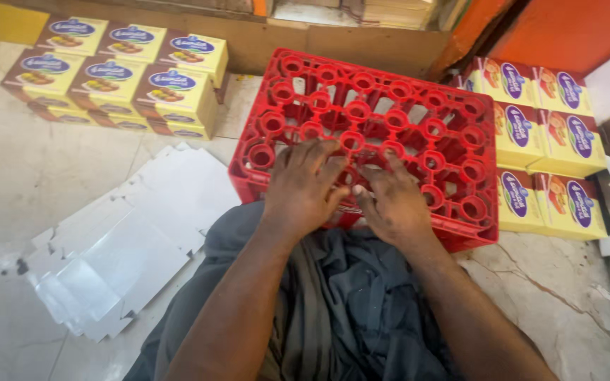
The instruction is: The person folds flat cardboard sheets into small rectangular boxes using a red plastic crate as a work surface. They then place a yellow product package inside each box, close the flaps, and set the finished boxes aside.
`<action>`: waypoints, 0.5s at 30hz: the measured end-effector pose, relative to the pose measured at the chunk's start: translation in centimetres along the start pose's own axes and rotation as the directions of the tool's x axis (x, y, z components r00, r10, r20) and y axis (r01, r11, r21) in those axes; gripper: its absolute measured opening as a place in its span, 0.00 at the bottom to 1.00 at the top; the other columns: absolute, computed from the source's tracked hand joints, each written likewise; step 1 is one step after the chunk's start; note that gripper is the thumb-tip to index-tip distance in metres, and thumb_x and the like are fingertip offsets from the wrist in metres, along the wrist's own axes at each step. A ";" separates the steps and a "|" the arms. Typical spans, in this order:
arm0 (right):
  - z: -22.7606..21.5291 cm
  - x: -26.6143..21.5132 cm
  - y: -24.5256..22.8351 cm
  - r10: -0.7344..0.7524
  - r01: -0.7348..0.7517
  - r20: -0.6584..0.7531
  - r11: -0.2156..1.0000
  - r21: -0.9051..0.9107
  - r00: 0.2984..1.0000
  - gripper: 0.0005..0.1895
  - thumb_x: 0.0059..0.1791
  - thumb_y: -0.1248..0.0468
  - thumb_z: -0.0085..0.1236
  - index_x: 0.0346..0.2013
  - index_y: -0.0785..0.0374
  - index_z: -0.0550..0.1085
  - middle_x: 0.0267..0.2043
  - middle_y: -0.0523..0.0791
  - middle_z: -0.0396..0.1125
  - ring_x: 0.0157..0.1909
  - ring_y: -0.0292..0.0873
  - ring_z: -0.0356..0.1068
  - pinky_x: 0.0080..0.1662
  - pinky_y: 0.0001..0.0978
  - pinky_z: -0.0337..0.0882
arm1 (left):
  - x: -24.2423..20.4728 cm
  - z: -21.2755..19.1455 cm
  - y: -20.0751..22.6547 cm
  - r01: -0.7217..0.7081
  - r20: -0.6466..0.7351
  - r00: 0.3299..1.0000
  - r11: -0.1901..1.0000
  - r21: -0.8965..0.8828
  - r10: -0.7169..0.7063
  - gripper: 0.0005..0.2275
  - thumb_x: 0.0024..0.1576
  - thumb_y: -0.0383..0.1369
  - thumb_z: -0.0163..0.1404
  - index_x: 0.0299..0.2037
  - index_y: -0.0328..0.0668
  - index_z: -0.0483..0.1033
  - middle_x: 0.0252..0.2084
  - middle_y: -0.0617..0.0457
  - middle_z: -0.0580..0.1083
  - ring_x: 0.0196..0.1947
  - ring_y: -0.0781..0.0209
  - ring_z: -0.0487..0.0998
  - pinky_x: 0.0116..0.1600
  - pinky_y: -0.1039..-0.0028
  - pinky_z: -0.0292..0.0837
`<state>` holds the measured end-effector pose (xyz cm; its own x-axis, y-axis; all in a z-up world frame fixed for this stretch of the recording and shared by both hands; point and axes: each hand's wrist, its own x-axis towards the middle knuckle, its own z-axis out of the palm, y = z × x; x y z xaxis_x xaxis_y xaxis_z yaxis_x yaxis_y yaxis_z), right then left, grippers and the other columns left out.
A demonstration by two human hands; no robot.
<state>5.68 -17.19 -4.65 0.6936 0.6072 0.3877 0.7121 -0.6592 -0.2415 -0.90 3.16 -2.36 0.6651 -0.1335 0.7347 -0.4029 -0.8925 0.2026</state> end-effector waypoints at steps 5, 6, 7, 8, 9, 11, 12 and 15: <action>-0.3 -0.7 -1.2 0.027 -0.031 -0.053 0.996 -0.080 0.998 0.26 0.51 0.48 0.58 0.58 0.60 0.74 0.58 0.49 0.72 0.72 0.60 0.58 0.61 0.52 0.69 | -4.9 -2.3 -10.9 0.381 -0.057 0.923 0.924 -0.005 -0.381 0.11 0.59 0.35 0.61 0.47 0.41 0.79 0.43 0.44 0.77 0.46 0.42 0.78 0.51 0.57 0.73; -0.3 -0.7 -1.3 0.026 -0.029 -0.047 0.996 -0.085 0.999 0.26 0.51 0.48 0.58 0.58 0.60 0.74 0.59 0.48 0.72 0.72 0.60 0.58 0.61 0.52 0.69 | -7.3 -2.3 -13.0 0.687 0.040 0.726 0.724 -0.059 -0.686 0.13 0.56 0.39 0.60 0.44 0.39 0.79 0.43 0.44 0.78 0.39 0.45 0.80 0.46 0.59 0.74; -0.3 -0.7 -1.4 0.030 -0.035 -0.047 0.995 -0.094 0.998 0.26 0.51 0.47 0.58 0.58 0.60 0.74 0.59 0.47 0.72 0.72 0.59 0.58 0.61 0.51 0.69 | -9.8 -3.0 -15.6 0.540 0.033 0.841 0.841 0.010 -0.540 0.08 0.63 0.35 0.56 0.45 0.38 0.80 0.44 0.43 0.78 0.45 0.41 0.79 0.50 0.57 0.74; -0.3 -0.7 -1.4 0.035 -0.040 -0.047 0.994 -0.103 0.998 0.27 0.51 0.47 0.57 0.58 0.59 0.74 0.60 0.46 0.72 0.73 0.58 0.58 0.61 0.51 0.69 | -12.7 -3.6 -17.2 0.593 0.012 0.804 0.804 0.040 -0.594 0.09 0.62 0.34 0.53 0.47 0.38 0.79 0.47 0.41 0.78 0.46 0.42 0.79 0.51 0.57 0.74; -0.1 -0.7 -1.4 0.055 -0.060 -0.040 0.992 -0.109 0.998 0.27 0.50 0.47 0.57 0.58 0.59 0.75 0.60 0.45 0.72 0.72 0.58 0.58 0.60 0.51 0.69 | -15.4 -4.1 -18.3 0.592 0.066 0.781 0.770 0.236 -0.621 0.10 0.67 0.36 0.50 0.51 0.41 0.79 0.51 0.43 0.78 0.54 0.43 0.77 0.59 0.56 0.72; 0.1 -0.5 -1.5 0.096 -0.099 -0.028 0.988 -0.117 0.995 0.27 0.49 0.46 0.57 0.58 0.57 0.75 0.59 0.45 0.72 0.72 0.57 0.58 0.59 0.51 0.69 | -19.9 -5.0 -18.5 0.709 0.296 0.505 0.585 0.393 -0.811 0.19 0.58 0.40 0.52 0.57 0.43 0.74 0.60 0.44 0.72 0.59 0.43 0.72 0.59 0.53 0.68; 0.0 -0.5 -1.4 0.090 -0.093 -0.029 0.987 -0.132 0.996 0.27 0.50 0.46 0.57 0.58 0.58 0.75 0.59 0.44 0.72 0.72 0.56 0.57 0.60 0.51 0.68 | -21.5 -4.9 -17.4 0.554 0.390 0.551 0.673 0.490 -0.738 0.19 0.57 0.43 0.52 0.57 0.47 0.73 0.63 0.44 0.67 0.62 0.42 0.67 0.60 0.53 0.66; 0.2 -0.4 -1.6 0.086 -0.089 -0.025 0.985 -0.144 0.996 0.27 0.51 0.46 0.56 0.58 0.58 0.75 0.60 0.44 0.71 0.73 0.56 0.57 0.61 0.51 0.68 | -21.6 -5.1 -15.9 0.338 0.518 0.492 0.702 0.627 -0.700 0.21 0.55 0.42 0.51 0.59 0.52 0.69 0.66 0.50 0.62 0.67 0.47 0.62 0.58 0.50 0.66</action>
<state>4.27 -16.31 -4.55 0.7496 0.5365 0.3877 0.6242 -0.7679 -0.1442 -12.11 22.42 -18.12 0.9347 0.3361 -0.1159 0.3366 -0.9415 -0.0151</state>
